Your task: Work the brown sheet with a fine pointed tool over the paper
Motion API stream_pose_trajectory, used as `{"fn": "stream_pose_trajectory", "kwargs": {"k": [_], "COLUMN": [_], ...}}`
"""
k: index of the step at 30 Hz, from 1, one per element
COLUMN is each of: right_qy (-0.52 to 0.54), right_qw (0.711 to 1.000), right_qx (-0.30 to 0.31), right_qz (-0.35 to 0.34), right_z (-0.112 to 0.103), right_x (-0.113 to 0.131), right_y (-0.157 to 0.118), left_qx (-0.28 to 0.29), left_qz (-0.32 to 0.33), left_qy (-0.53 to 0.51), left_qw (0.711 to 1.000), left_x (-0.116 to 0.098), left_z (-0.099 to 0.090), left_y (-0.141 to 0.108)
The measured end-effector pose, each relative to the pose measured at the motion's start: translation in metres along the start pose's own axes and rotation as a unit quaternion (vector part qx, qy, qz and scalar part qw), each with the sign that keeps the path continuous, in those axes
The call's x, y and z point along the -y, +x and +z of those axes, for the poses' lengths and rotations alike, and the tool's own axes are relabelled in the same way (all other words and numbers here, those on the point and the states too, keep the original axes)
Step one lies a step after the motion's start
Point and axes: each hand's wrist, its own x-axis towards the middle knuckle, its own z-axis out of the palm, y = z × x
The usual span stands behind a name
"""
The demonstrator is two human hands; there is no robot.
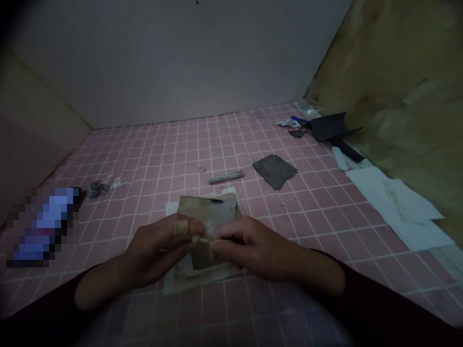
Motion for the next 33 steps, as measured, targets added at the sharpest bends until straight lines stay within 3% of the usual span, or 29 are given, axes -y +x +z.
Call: {"fn": "stream_pose_trajectory", "kwargs": {"k": [3,6,9,11,13,14,17,19,21,23,26,29,31,33], "right_qy": [-0.211,-0.286,-0.202,-0.067,0.051,0.067,-0.077,-0.209,-0.268,-0.249,-0.12,0.018,-0.002,-0.116], "right_qw": [0.961,0.94,0.971,0.997,0.996,0.995,0.994,0.963,0.946,0.956,0.991,0.997,1.0,0.989], "right_qx": [-0.149,-0.151,-0.11,-0.028,0.059,0.063,-0.069,-0.138,-0.14,-0.124,-0.044,0.056,0.015,-0.077], "right_qz": [-0.098,-0.112,-0.07,-0.009,0.044,0.046,-0.038,-0.097,-0.114,-0.095,-0.028,0.043,0.021,-0.044], "right_z": [0.011,0.018,0.013,0.006,0.0,-0.002,0.003,0.011,0.016,0.016,0.006,-0.002,0.0,0.007], "right_x": [-0.009,-0.014,-0.011,-0.005,-0.002,-0.002,-0.007,-0.012,-0.016,-0.015,-0.007,-0.001,-0.003,-0.007], "right_y": [-0.003,-0.004,-0.002,0.0,0.002,0.002,0.001,-0.001,-0.002,-0.001,0.0,0.0,-0.001,-0.002], "left_qx": [-0.01,-0.012,0.0,0.008,0.005,0.002,0.003,0.009,0.013,0.015,0.04,0.056,0.042,0.031], "left_qz": [-0.046,-0.051,-0.035,-0.007,0.023,0.026,-0.024,-0.071,-0.093,-0.088,-0.046,-0.001,-0.009,-0.04], "left_qy": [-0.029,-0.05,-0.039,-0.022,0.001,0.008,-0.032,-0.085,-0.098,-0.07,-0.031,-0.028,-0.03,-0.036], "left_qw": [0.998,0.997,0.999,1.0,1.0,1.0,0.999,0.994,0.991,0.994,0.998,0.998,0.999,0.998], "left_x": [-0.004,-0.005,-0.002,0.002,0.003,0.004,0.001,-0.001,-0.002,-0.002,-0.001,-0.002,-0.004,-0.006], "left_z": [-0.004,-0.006,-0.004,-0.002,-0.001,-0.001,-0.005,-0.007,-0.007,-0.006,-0.004,-0.004,-0.006,-0.007], "left_y": [0.002,0.004,0.002,0.0,-0.001,-0.001,0.002,0.004,0.004,0.004,0.002,0.001,0.001,0.002]}}
